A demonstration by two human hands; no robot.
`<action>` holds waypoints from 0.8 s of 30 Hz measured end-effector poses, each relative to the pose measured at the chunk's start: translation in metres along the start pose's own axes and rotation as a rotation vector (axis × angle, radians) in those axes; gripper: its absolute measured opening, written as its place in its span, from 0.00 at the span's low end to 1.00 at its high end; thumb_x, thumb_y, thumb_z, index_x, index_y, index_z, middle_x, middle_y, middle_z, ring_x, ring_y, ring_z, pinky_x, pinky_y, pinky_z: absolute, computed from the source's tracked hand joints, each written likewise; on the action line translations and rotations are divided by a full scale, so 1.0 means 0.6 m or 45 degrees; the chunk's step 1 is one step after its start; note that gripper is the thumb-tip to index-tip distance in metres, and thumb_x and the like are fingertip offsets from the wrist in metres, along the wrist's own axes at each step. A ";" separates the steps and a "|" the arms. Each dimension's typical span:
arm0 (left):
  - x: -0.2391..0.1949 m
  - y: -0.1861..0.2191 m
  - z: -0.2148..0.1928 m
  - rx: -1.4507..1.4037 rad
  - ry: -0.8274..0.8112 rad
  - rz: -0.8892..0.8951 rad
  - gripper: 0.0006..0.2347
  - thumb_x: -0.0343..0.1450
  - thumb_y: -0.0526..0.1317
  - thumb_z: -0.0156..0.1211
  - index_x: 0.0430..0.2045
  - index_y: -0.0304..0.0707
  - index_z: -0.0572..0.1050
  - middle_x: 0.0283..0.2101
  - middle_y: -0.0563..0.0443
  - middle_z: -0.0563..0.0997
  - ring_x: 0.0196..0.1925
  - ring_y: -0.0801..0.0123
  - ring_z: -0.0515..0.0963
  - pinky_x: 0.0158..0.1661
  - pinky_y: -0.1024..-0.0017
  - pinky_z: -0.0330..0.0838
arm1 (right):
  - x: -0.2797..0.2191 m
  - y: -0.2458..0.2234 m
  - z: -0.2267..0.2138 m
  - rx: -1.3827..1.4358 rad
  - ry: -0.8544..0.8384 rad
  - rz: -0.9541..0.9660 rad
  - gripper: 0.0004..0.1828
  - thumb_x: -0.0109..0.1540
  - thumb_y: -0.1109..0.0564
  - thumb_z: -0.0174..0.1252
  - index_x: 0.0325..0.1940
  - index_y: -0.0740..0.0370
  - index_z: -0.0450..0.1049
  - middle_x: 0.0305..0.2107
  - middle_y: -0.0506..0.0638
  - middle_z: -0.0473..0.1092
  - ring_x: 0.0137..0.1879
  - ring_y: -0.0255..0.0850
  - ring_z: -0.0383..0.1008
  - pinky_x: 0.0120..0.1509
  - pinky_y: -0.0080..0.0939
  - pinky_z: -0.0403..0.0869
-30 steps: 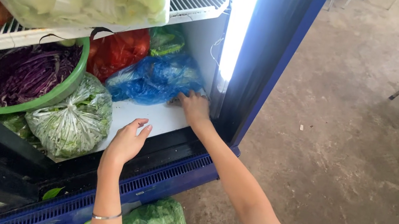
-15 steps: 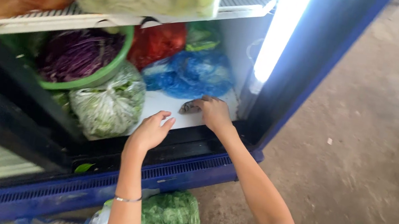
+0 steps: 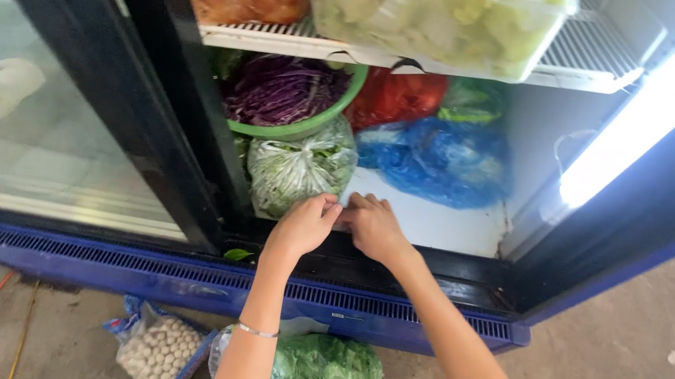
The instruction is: Cleaning the interior shelves and bottom of a commercial refrigerator.
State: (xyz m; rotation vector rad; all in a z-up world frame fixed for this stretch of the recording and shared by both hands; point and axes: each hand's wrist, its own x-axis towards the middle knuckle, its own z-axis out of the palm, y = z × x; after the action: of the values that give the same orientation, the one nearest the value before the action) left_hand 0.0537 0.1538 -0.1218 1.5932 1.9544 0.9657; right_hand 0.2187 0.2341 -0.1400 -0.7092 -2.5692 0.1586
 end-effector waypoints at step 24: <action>-0.028 0.026 -0.034 -0.025 0.089 -0.073 0.15 0.74 0.47 0.53 0.47 0.37 0.78 0.44 0.42 0.85 0.49 0.51 0.83 0.48 0.60 0.76 | -0.012 -0.018 0.023 -0.203 -0.111 0.193 0.12 0.56 0.59 0.55 0.41 0.49 0.80 0.45 0.51 0.71 0.53 0.52 0.73 0.52 0.55 0.73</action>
State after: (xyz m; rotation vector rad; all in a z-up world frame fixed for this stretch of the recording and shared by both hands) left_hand 0.0536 0.1340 -0.0983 1.5030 2.0197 1.0266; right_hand 0.2131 0.2213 -0.1525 -0.9776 -2.6316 0.0339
